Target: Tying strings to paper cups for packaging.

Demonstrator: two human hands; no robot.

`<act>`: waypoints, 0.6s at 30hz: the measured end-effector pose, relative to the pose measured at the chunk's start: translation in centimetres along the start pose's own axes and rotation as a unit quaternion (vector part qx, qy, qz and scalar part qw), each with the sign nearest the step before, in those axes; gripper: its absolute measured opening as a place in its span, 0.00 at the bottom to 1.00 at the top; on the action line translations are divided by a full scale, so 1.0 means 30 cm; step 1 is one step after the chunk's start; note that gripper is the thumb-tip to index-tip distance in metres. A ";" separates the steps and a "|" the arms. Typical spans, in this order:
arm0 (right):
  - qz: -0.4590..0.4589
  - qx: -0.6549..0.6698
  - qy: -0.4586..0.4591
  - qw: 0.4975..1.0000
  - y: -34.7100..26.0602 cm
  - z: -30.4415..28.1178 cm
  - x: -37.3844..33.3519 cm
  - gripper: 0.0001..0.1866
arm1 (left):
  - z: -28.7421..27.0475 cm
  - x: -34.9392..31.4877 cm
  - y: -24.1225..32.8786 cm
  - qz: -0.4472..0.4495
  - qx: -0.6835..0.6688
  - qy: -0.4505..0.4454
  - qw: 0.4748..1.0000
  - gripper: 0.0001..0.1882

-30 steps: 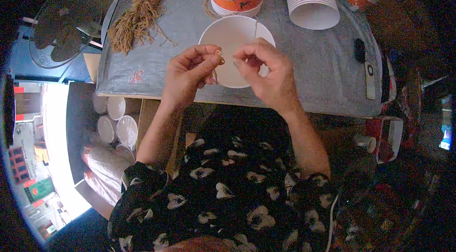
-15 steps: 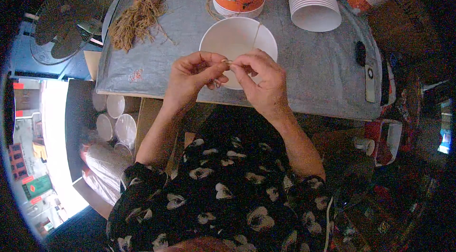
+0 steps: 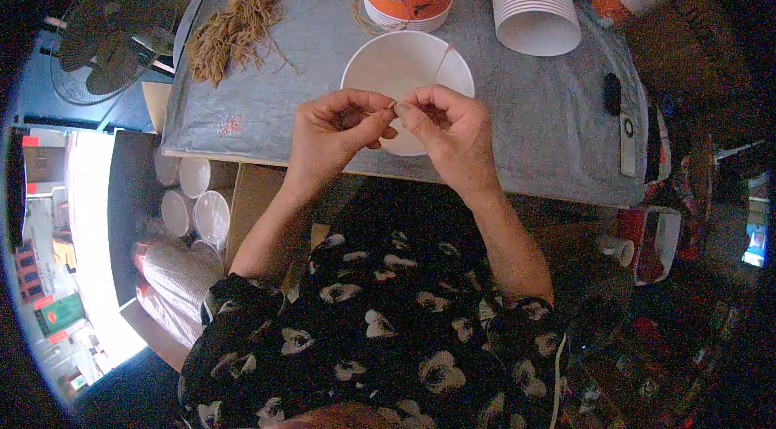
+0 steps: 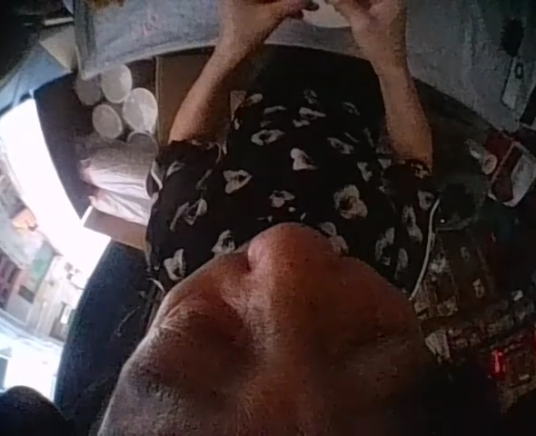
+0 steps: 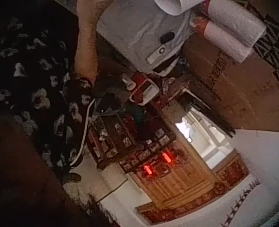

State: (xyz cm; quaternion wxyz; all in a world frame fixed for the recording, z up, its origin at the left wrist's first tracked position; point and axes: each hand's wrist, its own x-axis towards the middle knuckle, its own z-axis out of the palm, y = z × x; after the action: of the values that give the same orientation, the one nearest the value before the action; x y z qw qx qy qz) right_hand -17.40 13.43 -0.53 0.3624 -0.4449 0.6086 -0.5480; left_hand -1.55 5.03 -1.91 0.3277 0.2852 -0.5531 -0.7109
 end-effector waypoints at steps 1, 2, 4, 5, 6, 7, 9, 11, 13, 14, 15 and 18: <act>0.007 0.002 0.005 1.000 0.000 -0.001 -0.001 0.08 | 0.002 -0.002 0.005 -0.002 0.010 -0.003 1.000 0.08; 0.014 0.004 0.011 1.000 0.000 -0.002 -0.002 0.07 | 0.004 -0.003 0.009 -0.004 0.020 -0.005 1.000 0.08; 0.014 0.008 0.002 1.000 0.002 -0.006 -0.001 0.08 | -0.001 -0.004 0.001 0.000 0.017 -0.004 1.000 0.08; 0.013 0.011 -0.006 1.000 0.003 -0.008 -0.001 0.09 | -0.004 -0.004 -0.002 0.004 0.015 -0.004 1.000 0.08; 0.013 0.011 -0.005 1.000 0.004 -0.012 -0.001 0.09 | -0.003 -0.004 0.000 0.004 0.015 -0.005 1.000 0.08; 0.005 0.005 -0.010 1.000 0.006 -0.016 0.000 0.08 | -0.002 -0.004 0.004 -0.001 0.007 -0.012 1.000 0.08; -0.002 0.000 -0.015 1.000 0.008 -0.026 0.006 0.08 | -0.006 -0.003 0.006 -0.007 -0.001 -0.019 1.000 0.08; 0.042 0.084 -0.031 0.995 0.008 -0.037 0.018 0.07 | -0.018 0.003 0.006 -0.004 0.000 -0.065 0.998 0.08; 0.046 0.068 -0.042 0.996 0.004 -0.030 0.022 0.07 | -0.019 0.003 0.005 0.000 0.004 -0.079 0.997 0.09; 0.050 0.052 -0.053 0.996 0.001 -0.027 0.022 0.07 | -0.019 0.004 0.004 0.004 0.009 -0.093 0.996 0.09; 0.051 0.052 -0.052 0.996 -0.004 -0.026 0.023 0.07 | -0.020 0.005 0.002 0.003 0.009 -0.094 0.996 0.09; 0.046 0.065 -0.070 0.994 -0.015 -0.029 0.023 0.06 | -0.019 0.006 -0.002 0.007 0.013 -0.087 0.996 0.08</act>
State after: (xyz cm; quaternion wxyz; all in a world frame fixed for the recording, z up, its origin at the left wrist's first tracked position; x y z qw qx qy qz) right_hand -18.36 13.09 0.06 0.4571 -0.4293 0.5649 -0.5363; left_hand -1.23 4.58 -2.10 0.2798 0.2229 -0.5907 -0.7233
